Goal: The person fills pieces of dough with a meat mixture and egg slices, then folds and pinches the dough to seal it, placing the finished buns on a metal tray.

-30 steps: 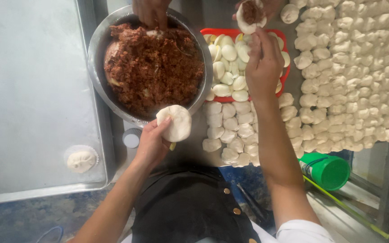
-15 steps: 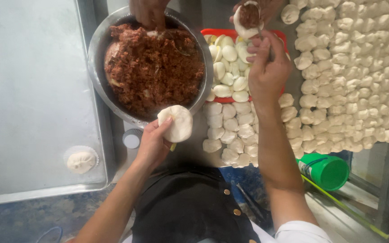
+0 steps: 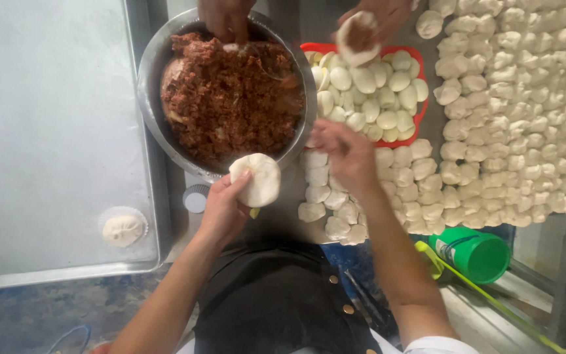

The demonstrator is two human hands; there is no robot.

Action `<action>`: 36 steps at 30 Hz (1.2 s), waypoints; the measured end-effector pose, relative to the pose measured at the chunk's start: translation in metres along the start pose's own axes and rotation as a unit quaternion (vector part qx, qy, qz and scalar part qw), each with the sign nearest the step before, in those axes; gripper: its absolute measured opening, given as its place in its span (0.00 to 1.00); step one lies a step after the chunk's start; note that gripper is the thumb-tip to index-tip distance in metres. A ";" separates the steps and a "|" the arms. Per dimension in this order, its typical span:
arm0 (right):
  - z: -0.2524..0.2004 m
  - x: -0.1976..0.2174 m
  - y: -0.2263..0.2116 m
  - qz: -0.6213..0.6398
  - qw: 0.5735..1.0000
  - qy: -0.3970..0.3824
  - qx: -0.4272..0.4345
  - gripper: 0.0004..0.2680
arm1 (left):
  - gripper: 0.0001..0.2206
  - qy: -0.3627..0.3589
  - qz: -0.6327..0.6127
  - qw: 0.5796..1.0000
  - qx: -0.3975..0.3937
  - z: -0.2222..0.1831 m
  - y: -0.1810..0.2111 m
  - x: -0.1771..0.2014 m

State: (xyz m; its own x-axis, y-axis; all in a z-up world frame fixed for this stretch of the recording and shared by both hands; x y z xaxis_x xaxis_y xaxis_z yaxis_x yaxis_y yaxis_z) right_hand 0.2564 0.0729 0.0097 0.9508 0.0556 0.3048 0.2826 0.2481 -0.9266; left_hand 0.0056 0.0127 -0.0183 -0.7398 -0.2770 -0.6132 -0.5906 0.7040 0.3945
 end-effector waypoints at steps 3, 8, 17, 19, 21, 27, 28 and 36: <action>-0.009 -0.009 -0.001 0.012 0.998 0.020 -0.056 0.09 | 0.15 0.009 0.003 1.000 -0.011 0.003 -0.001 0.008; -0.015 -0.018 -0.006 0.005 0.997 0.064 -0.050 0.10 | 0.15 0.025 0.003 1.000 -0.002 -0.002 -0.005 0.014; -0.058 -0.062 -0.017 -0.147 0.987 0.042 -0.040 0.09 | 0.21 0.033 0.003 0.996 -0.083 -0.032 0.015 0.023; -0.057 -0.076 -0.012 -0.128 0.991 0.026 -0.025 0.10 | 0.21 0.041 0.034 0.996 -0.077 -0.039 0.019 0.022; -0.060 -0.080 -0.011 -0.134 0.990 0.022 -0.025 0.10 | 0.21 0.053 0.060 0.994 -0.070 -0.045 0.017 0.020; -0.077 -0.076 0.000 -0.125 0.992 0.026 -0.012 0.10 | 0.19 -0.001 0.114 0.988 -0.103 -0.059 -0.011 0.003; -0.083 -0.078 0.005 -0.135 0.991 0.023 0.004 0.10 | 0.18 -0.023 0.150 0.982 -0.115 -0.062 -0.022 -0.008; -0.113 -0.079 0.024 -0.066 0.995 -0.028 -0.065 0.17 | 0.18 -0.233 0.156 0.960 0.027 -0.200 -0.068 -0.091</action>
State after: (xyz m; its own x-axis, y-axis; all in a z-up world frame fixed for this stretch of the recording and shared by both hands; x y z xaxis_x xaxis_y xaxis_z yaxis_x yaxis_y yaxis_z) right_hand 0.2025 -0.0350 -0.0617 0.8969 0.0865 0.4337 0.4215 0.1295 -0.8975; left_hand 0.0485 -0.1405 0.1479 -0.6462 0.2657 -0.7155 -0.3377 0.7412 0.5802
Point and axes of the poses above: each hand's wrist, its own z-axis towards the middle knuckle, its own x-axis out of the back of the hand, y = z × x, the point moved 1 cm from there along z, towards the middle knuckle, and after that the axes turned 4 degrees about x, right-handed, at the moved point
